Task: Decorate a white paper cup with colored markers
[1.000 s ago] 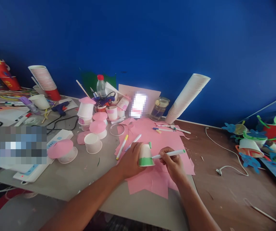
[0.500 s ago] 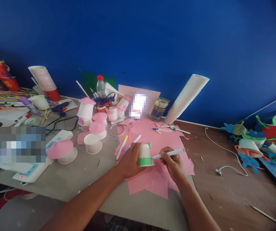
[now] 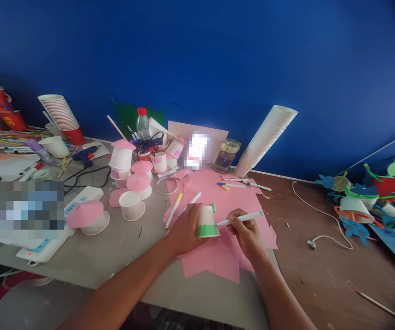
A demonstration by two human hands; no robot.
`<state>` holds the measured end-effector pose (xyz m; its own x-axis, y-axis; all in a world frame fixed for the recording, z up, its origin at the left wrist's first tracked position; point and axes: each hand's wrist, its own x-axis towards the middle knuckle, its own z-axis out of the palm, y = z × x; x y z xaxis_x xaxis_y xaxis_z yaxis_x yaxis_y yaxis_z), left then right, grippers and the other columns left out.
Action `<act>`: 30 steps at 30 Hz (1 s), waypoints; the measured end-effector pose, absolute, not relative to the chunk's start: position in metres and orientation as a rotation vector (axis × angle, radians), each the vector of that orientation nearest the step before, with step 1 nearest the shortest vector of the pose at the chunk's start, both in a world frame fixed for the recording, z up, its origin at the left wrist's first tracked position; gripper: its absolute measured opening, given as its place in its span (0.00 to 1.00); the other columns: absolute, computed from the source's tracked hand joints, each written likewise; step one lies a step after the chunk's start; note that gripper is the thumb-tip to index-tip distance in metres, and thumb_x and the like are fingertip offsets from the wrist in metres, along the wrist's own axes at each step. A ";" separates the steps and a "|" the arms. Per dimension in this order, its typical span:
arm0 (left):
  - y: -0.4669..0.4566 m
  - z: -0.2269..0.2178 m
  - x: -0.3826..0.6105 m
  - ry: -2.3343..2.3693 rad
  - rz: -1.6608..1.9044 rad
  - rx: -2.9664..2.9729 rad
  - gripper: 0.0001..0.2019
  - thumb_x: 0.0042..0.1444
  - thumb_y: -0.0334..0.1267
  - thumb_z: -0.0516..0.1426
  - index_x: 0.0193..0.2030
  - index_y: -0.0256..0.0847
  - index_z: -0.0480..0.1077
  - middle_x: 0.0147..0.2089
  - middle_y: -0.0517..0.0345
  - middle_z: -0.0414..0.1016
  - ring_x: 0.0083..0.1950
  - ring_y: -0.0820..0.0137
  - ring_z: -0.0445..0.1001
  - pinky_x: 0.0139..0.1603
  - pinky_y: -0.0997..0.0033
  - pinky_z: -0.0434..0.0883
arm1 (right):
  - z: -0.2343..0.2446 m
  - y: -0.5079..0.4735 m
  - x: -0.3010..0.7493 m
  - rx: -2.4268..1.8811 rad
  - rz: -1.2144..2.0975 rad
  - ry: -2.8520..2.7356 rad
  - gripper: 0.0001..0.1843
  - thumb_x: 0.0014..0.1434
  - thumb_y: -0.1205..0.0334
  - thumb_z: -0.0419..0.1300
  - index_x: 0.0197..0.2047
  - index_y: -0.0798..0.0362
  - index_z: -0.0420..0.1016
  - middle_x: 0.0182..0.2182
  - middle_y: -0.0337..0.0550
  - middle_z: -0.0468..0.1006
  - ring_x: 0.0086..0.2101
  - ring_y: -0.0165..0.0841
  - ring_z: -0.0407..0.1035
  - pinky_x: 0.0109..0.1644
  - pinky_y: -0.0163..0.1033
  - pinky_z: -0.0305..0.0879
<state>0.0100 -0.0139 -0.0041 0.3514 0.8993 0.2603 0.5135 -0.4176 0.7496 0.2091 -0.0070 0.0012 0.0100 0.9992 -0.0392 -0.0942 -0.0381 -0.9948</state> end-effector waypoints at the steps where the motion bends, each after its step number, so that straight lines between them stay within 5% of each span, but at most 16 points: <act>1: -0.014 -0.004 0.010 1.220 0.907 2.062 0.37 0.50 0.41 0.65 0.64 0.47 0.55 0.57 0.48 0.65 0.58 0.56 0.68 0.53 0.55 0.72 | 0.001 -0.007 0.209 -1.175 1.269 -1.112 0.15 0.50 0.49 0.68 0.25 0.52 0.72 0.17 0.35 0.68 0.21 0.28 0.60 0.25 0.34 0.56; 18: -0.013 -0.005 0.010 1.210 0.914 2.040 0.36 0.50 0.40 0.65 0.64 0.48 0.54 0.58 0.49 0.64 0.59 0.56 0.66 0.54 0.55 0.71 | 0.005 -0.006 0.208 -1.109 1.344 -1.022 0.16 0.47 0.51 0.70 0.23 0.51 0.70 0.17 0.34 0.66 0.20 0.27 0.58 0.23 0.33 0.54; 25: -0.012 -0.010 0.008 1.260 0.889 1.994 0.38 0.47 0.39 0.66 0.63 0.45 0.55 0.60 0.46 0.62 0.60 0.53 0.66 0.55 0.50 0.71 | 0.007 -0.002 0.212 -1.044 1.091 -1.062 0.18 0.61 0.47 0.59 0.47 0.51 0.72 0.18 0.35 0.70 0.21 0.30 0.61 0.23 0.34 0.57; 30: -0.011 -0.012 0.006 1.312 0.877 1.996 0.39 0.48 0.38 0.64 0.65 0.44 0.53 0.62 0.43 0.61 0.64 0.50 0.64 0.58 0.47 0.69 | -0.008 0.002 0.216 -1.222 0.681 -1.405 0.15 0.64 0.55 0.54 0.49 0.53 0.71 0.25 0.38 0.75 0.25 0.32 0.69 0.31 0.38 0.69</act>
<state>0.0060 -0.0114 -0.0120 0.2974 0.9327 0.2040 0.5454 -0.3413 0.7655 0.2156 0.0024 -0.0079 0.1314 0.9263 0.3530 0.2968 0.3030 -0.9056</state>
